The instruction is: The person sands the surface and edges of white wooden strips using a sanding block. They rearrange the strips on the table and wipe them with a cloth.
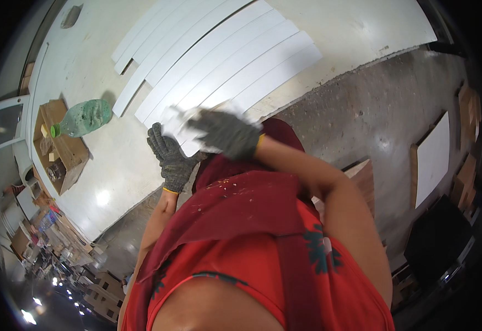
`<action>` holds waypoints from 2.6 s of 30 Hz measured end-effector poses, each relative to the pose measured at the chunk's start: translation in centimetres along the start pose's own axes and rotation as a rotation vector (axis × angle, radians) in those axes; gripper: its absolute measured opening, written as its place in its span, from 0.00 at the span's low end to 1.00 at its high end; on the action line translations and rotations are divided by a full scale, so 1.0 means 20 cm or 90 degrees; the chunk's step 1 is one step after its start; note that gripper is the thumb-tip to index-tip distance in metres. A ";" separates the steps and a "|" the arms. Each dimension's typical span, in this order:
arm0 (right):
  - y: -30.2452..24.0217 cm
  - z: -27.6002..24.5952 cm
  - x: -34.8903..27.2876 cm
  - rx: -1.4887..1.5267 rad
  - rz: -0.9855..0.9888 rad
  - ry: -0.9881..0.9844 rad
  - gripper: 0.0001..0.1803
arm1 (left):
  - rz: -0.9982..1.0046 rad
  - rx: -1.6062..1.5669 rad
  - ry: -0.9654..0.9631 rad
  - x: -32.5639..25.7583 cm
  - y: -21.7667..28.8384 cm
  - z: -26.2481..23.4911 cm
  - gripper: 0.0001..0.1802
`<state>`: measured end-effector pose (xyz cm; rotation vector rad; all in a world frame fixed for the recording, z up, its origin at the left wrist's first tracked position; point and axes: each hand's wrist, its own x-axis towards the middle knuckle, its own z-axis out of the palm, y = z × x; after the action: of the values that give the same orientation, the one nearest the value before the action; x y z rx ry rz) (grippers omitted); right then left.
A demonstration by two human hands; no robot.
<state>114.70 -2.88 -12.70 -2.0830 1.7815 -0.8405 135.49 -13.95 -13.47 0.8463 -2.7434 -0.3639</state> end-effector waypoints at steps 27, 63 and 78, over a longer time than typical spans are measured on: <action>0.18 -0.15 -0.32 -0.217 0.142 0.197 0.10 | -0.006 -0.002 -0.027 0.00 0.03 -0.01 0.73; 1.06 -1.13 -0.03 -0.209 0.179 0.179 0.28 | -0.051 -0.021 -0.005 0.00 0.04 -0.03 0.73; 0.27 -0.61 -0.37 -0.228 0.311 0.113 0.28 | -0.045 -0.001 -0.042 0.00 0.02 -0.02 0.70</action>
<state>102.72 5.05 -7.84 -1.6613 2.5482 -0.6133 135.48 -13.72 -13.08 0.9501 -2.7773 -0.4151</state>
